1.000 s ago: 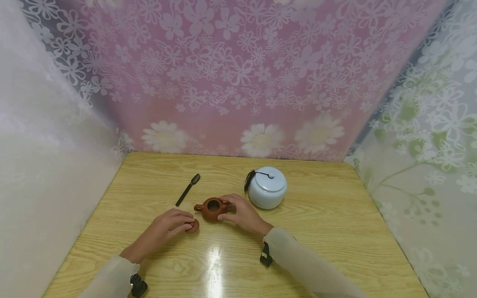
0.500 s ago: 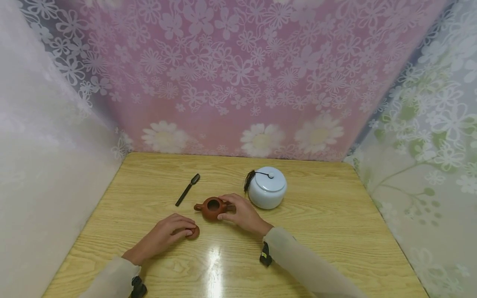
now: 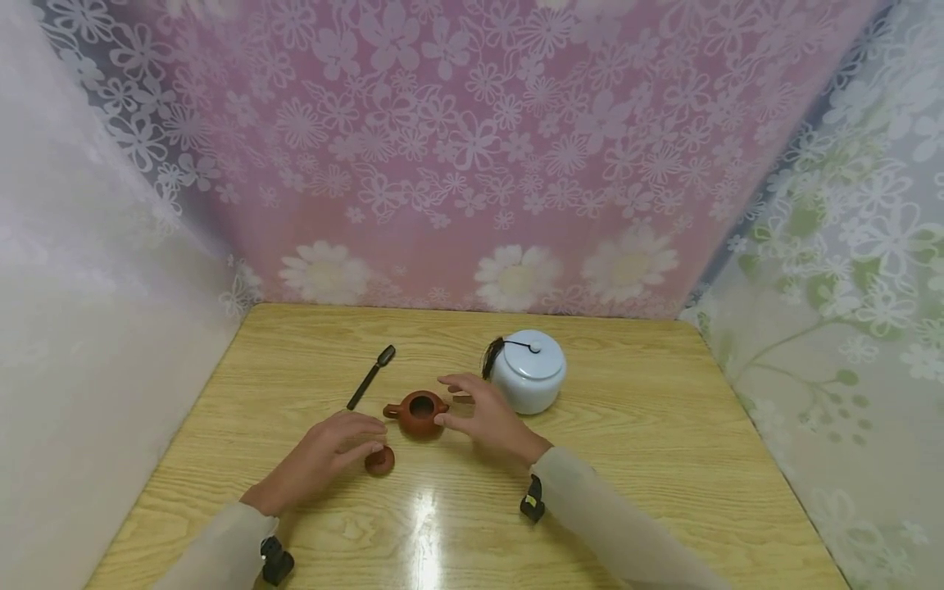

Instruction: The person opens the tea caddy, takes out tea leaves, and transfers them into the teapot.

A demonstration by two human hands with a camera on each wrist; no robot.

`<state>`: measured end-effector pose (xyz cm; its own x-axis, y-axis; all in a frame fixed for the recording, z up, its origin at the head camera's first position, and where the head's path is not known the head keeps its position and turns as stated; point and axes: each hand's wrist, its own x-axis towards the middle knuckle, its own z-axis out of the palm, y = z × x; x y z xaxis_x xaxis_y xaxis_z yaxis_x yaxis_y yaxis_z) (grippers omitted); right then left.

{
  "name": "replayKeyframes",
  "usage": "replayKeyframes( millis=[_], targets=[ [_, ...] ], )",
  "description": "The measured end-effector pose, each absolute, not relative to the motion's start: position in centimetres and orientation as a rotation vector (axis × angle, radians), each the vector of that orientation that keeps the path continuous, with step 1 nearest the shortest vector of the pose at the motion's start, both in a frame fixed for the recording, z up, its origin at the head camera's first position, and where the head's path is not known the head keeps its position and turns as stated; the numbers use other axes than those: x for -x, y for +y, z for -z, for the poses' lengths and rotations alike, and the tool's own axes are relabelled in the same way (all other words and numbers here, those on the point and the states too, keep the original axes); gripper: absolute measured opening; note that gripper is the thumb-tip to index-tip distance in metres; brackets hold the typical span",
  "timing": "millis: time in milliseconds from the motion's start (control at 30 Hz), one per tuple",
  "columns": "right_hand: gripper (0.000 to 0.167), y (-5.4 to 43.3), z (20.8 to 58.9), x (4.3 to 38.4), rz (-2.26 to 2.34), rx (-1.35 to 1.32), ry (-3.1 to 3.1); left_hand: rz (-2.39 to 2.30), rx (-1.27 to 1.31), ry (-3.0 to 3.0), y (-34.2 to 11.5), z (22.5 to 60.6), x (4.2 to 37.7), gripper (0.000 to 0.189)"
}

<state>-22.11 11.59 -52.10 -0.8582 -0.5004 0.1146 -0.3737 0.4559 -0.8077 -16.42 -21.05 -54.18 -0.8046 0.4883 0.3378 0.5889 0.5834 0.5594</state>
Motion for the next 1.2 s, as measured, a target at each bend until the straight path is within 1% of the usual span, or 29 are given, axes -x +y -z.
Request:
replayKeyframes(
  millis=[233, 400, 567, 867, 1200],
  targets=[
    [0.063, 13.0, 48.6, 22.6, 1.472, 0.843, 2.598, 1.02, 0.904, -2.649, -19.4, 51.2, 18.3, 0.03],
    [0.063, 14.8, 46.0, 22.9, 1.456, 0.911, 2.69, 1.019, 0.923, -2.656, -17.2, 48.8, 20.1, 0.031],
    [0.062, 17.0, 44.5, 23.5, 1.474, 0.909, 2.713, 1.025, 0.957, -2.639, -14.8, 46.6, 21.7, 0.031],
    [0.065, 20.6, 42.7, 24.8, 1.478, 0.727, 2.722, 1.03, 0.957, -2.622, -11.7, 44.4, 24.3, 0.034],
    [0.068, 25.0, 43.6, 26.8, 1.587, 0.655, 2.726, 1.075, 0.921, -2.652, -8.4, 43.2, 26.2, 0.04]
  ],
)
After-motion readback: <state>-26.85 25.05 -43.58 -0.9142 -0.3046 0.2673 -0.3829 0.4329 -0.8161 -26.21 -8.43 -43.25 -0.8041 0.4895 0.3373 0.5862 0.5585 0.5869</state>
